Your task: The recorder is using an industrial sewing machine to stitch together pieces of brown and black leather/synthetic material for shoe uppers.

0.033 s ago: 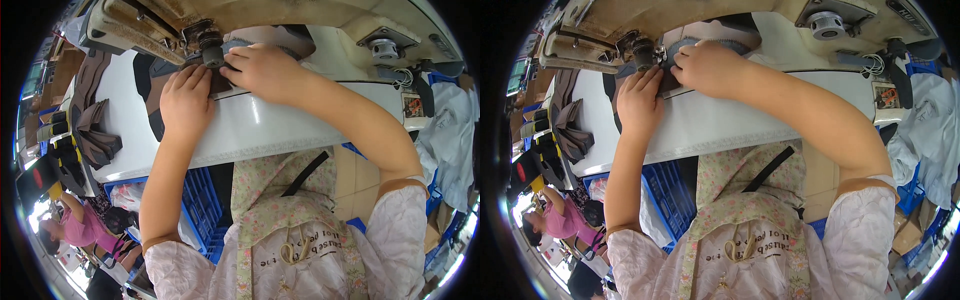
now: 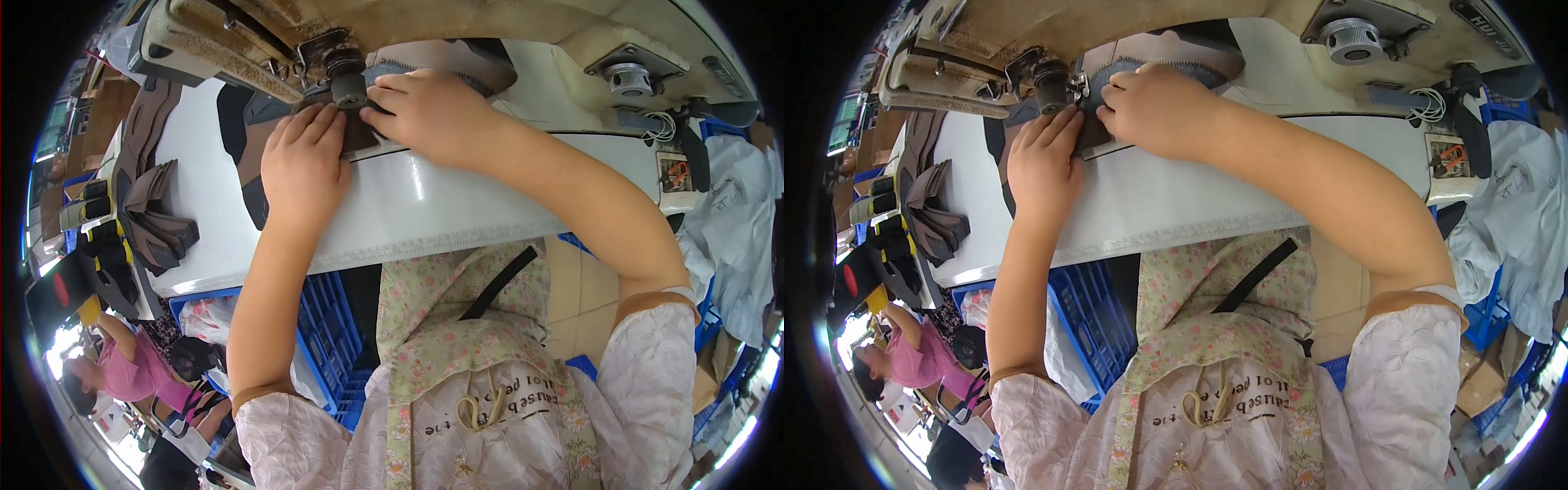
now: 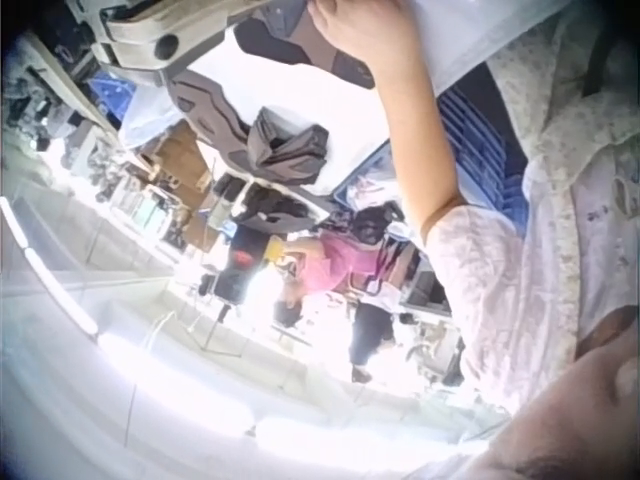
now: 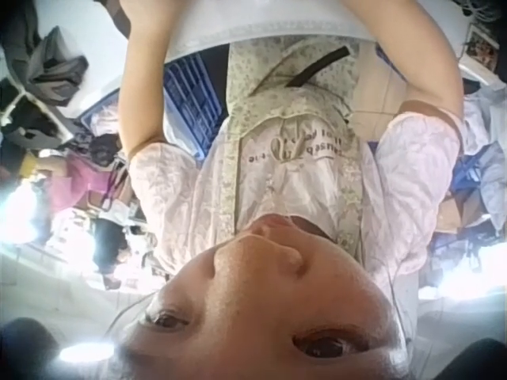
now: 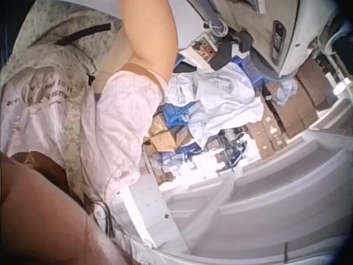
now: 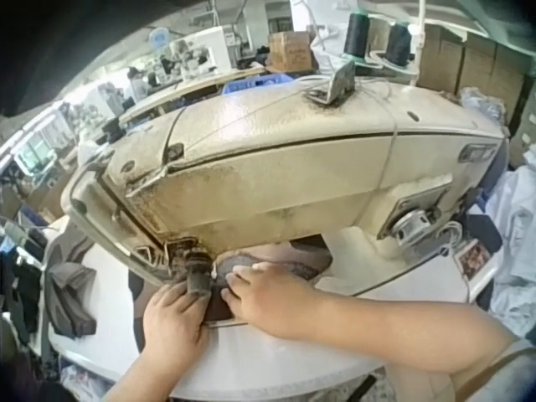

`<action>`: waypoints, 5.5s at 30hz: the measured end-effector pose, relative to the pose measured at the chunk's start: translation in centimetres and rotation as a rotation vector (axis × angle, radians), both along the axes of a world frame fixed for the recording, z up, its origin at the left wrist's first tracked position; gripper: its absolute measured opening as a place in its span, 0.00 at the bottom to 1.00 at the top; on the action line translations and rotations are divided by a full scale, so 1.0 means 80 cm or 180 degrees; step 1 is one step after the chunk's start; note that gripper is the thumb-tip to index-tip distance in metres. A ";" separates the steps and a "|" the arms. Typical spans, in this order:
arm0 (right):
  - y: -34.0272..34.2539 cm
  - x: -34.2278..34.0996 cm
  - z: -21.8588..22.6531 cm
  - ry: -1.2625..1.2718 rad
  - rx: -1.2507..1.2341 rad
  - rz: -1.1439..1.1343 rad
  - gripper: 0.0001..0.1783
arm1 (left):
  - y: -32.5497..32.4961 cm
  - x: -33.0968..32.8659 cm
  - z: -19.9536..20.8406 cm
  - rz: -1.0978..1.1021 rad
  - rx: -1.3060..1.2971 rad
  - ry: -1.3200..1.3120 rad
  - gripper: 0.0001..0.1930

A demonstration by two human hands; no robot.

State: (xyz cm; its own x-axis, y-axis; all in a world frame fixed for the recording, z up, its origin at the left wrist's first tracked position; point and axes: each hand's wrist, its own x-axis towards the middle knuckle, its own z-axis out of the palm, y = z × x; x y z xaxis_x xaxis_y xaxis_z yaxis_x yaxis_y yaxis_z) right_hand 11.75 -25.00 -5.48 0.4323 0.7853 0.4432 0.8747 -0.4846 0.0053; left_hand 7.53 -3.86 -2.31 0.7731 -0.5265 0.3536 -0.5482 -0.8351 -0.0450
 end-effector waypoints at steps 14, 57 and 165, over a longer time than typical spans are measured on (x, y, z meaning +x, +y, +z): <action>-0.004 0.006 -0.011 -0.0132 0.0401 0.0008 0.12 | 0.021 0.004 -0.002 -0.0043 -0.0341 0.0134 0.22; -0.019 -0.016 0.034 0.0759 -0.0539 -0.0247 0.18 | 0.027 0.008 -0.022 -0.0260 -0.1107 0.0276 0.21; 0.028 0.018 -0.008 0.0403 0.0674 -0.0297 0.09 | 0.063 0.101 -0.014 -0.0415 -0.1521 0.1435 0.20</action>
